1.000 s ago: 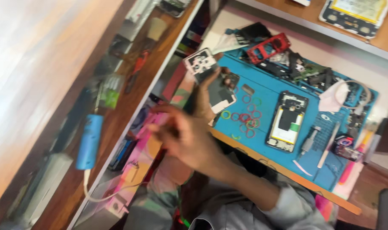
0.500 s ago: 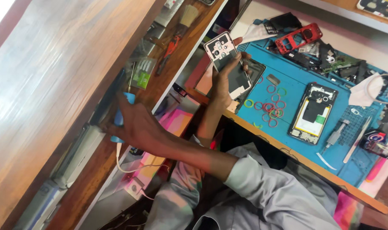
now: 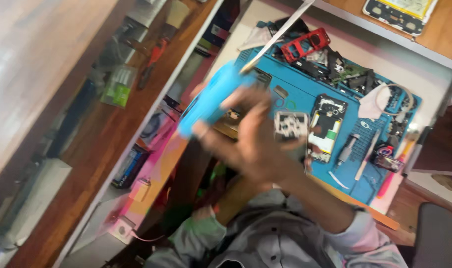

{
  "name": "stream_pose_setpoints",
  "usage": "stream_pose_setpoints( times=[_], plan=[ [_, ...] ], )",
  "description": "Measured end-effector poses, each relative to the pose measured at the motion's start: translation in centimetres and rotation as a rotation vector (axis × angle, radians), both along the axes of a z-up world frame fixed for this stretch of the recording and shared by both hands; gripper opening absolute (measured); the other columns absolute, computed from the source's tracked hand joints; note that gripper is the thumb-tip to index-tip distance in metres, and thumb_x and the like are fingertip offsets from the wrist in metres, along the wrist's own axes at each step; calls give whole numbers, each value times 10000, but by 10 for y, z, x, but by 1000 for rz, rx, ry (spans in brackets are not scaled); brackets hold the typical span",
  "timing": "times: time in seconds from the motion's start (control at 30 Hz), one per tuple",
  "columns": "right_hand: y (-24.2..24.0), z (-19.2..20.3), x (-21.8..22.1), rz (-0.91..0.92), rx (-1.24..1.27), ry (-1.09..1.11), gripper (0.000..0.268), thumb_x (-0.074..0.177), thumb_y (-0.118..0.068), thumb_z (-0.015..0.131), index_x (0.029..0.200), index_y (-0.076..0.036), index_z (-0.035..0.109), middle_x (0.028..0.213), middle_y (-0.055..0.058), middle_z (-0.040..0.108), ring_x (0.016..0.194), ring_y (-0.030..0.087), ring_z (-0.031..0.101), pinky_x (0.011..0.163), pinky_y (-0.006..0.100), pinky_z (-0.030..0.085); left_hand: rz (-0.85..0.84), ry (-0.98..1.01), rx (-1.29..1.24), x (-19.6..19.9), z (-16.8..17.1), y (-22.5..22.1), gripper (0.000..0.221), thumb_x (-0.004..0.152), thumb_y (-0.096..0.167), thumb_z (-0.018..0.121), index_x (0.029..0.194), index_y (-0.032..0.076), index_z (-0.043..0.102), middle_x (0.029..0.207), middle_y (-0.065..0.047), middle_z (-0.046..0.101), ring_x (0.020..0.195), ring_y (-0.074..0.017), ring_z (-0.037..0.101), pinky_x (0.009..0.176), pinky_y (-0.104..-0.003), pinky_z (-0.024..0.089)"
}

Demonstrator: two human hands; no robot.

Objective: The person uses a manual screwdriver to remove screws from a smartphone chassis. The person then switches to a blue electric screwdriver to remove additional screws from the same device and another disassembled phone on the workbench.

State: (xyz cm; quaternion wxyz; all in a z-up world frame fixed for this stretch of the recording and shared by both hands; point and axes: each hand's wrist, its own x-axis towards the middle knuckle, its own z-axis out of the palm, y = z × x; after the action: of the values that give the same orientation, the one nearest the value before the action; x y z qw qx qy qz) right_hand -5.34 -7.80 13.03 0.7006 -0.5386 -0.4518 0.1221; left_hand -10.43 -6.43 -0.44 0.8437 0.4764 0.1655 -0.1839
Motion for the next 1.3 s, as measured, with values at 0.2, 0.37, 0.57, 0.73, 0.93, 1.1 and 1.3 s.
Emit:
stream_pose_setpoints(
  times=[0.2, 0.37, 0.57, 0.73, 0.93, 1.1, 1.3],
  plan=[
    [-68, 21, 57, -150, 143, 34, 634, 1045, 32, 711, 1366, -252, 243, 1276, 122, 484, 1164, 283, 653, 953, 437, 638, -615, -115, 213, -19, 49, -19, 417, 1072, 347, 592, 1241, -29, 658, 991, -88, 684, 766, -157, 561, 624, -286, 454],
    [-129, 23, 50, -308, 260, 283, 537, 913, -131, 724, 1332, -219, 399, 1168, 137, 606, 926, 239, 681, 771, 352, 594, -834, -489, -150, -36, 120, 61, 567, 1124, 425, 569, 1486, -6, 502, 1169, -74, 693, 932, -117, 577, 861, -246, 518],
    [-216, 23, 31, -380, 230, 451, 570, 921, -110, 699, 1406, -158, 405, 1088, 134, 597, 866, 221, 648, 712, 351, 573, -16, -623, -591, -24, 148, 84, 480, 1189, 363, 528, 1487, -9, 478, 1090, -207, 657, 949, -258, 676, 849, -381, 566],
    [-267, 4, 8, -291, 13, 634, 604, 927, -92, 678, 1468, -108, 409, 1021, 131, 590, 817, 206, 620, 662, 351, 555, 244, -424, -622, 60, 117, 72, 620, 1137, 433, 413, 1629, 61, 342, 1276, -199, 598, 1059, -292, 663, 963, -496, 594],
    [-243, -35, -17, -145, -318, 909, 653, 935, -71, 654, 1542, -47, 415, 941, 128, 581, 757, 189, 587, 603, 350, 533, 86, -462, -759, 118, 70, 40, 608, 1164, 469, 398, 1609, 55, 371, 1345, -250, 606, 1128, -349, 682, 976, -484, 585],
    [-196, -64, -14, -263, -563, 965, 609, 886, -135, 605, 1473, -98, 450, 728, 57, 526, 557, 136, 527, 481, 300, 480, 67, -343, -879, 132, 31, 30, 601, 1158, 469, 407, 1598, 60, 387, 1366, -256, 604, 1173, -367, 669, 1035, -501, 560],
    [-183, -72, -3, -229, -671, 958, 599, 899, -179, 569, 1482, -131, 442, 673, 32, 503, 519, 122, 510, 463, 287, 460, 75, -317, -996, 129, 14, 38, 546, 1151, 467, 442, 1573, 121, 407, 1326, -210, 617, 1215, -410, 652, 1117, -624, 504]
  ],
)
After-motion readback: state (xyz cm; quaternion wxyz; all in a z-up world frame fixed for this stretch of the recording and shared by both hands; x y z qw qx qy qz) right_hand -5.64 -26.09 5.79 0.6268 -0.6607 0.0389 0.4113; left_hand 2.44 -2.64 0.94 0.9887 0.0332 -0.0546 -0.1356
